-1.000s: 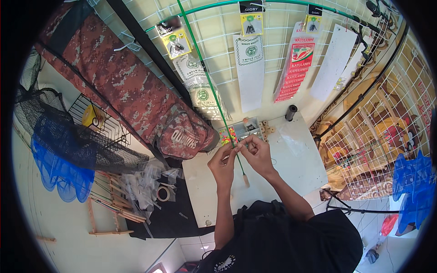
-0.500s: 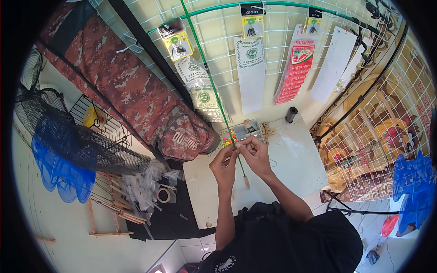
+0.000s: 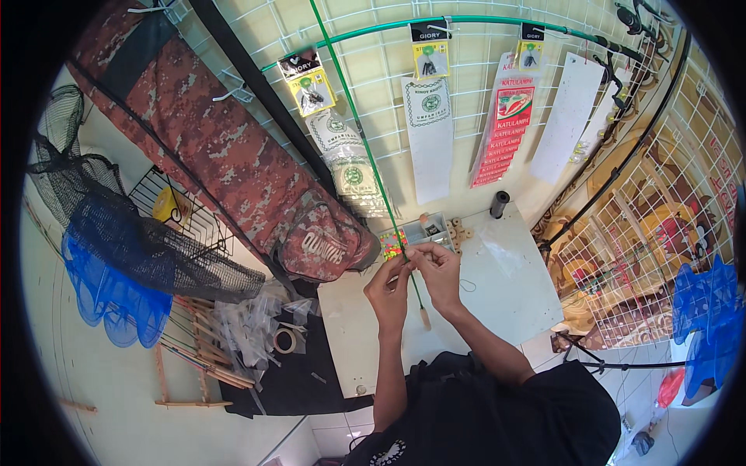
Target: Repairing or preparing the tip of a fishing rod by threading and securing line.
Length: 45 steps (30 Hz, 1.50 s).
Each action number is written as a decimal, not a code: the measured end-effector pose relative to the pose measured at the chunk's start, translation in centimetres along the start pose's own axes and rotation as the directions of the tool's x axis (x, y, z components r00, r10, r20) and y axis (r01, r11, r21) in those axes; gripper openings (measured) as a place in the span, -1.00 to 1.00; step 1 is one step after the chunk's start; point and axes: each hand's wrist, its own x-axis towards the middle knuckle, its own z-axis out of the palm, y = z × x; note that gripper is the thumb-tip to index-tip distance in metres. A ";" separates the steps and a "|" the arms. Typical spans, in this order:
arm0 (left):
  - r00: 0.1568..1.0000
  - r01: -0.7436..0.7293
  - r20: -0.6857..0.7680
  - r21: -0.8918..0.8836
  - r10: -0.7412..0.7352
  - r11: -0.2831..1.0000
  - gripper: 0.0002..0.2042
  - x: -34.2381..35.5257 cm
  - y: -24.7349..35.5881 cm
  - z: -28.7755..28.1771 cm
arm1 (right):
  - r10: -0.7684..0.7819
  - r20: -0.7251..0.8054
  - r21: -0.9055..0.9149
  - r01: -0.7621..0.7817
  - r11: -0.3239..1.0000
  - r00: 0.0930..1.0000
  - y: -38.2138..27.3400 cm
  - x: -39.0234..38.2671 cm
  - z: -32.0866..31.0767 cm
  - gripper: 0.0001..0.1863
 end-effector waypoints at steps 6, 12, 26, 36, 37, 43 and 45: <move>0.999 -0.033 0.004 0.002 0.033 0.999 -0.76 -0.2 0.6 0.3 | -0.030 0.034 -0.061 0.033 0.998 0.999 0.1 0.1 -0.6 -0.80; 0.999 -0.039 -0.017 -0.007 0.039 0.999 -0.78 -0.3 -0.1 0.0 | 0.007 0.112 -0.044 -0.002 0.999 0.994 -2.3 -0.3 -0.7 -0.76; 0.998 -0.010 0.067 0.004 0.010 1.000 -0.61 1.3 1.6 -0.7 | -0.111 0.290 -0.518 0.253 0.817 0.951 -3.8 -0.5 -4.7 -0.69; 0.983 -0.183 -0.016 -0.040 0.183 0.982 -0.57 0.8 2.1 0.5 | -0.293 0.408 -0.586 0.494 0.642 0.865 -3.4 -0.8 -5.4 -0.71; 0.937 -0.321 -0.113 0.093 0.330 0.943 -0.59 0.7 2.1 0.6 | -0.318 0.430 -0.561 0.526 0.639 0.845 -3.6 -0.8 -5.3 -0.71; 0.969 -0.230 0.090 0.007 0.229 0.973 -0.78 -1.2 3.2 -1.0 | -0.127 0.513 -0.559 0.443 0.701 0.849 -4.8 -1.4 -5.5 -0.72; 0.975 -0.072 0.197 -0.141 0.100 0.987 -0.75 -1.3 3.9 -1.3 | -0.050 0.606 -0.292 0.281 0.914 0.794 -5.3 -1.6 -5.3 -0.68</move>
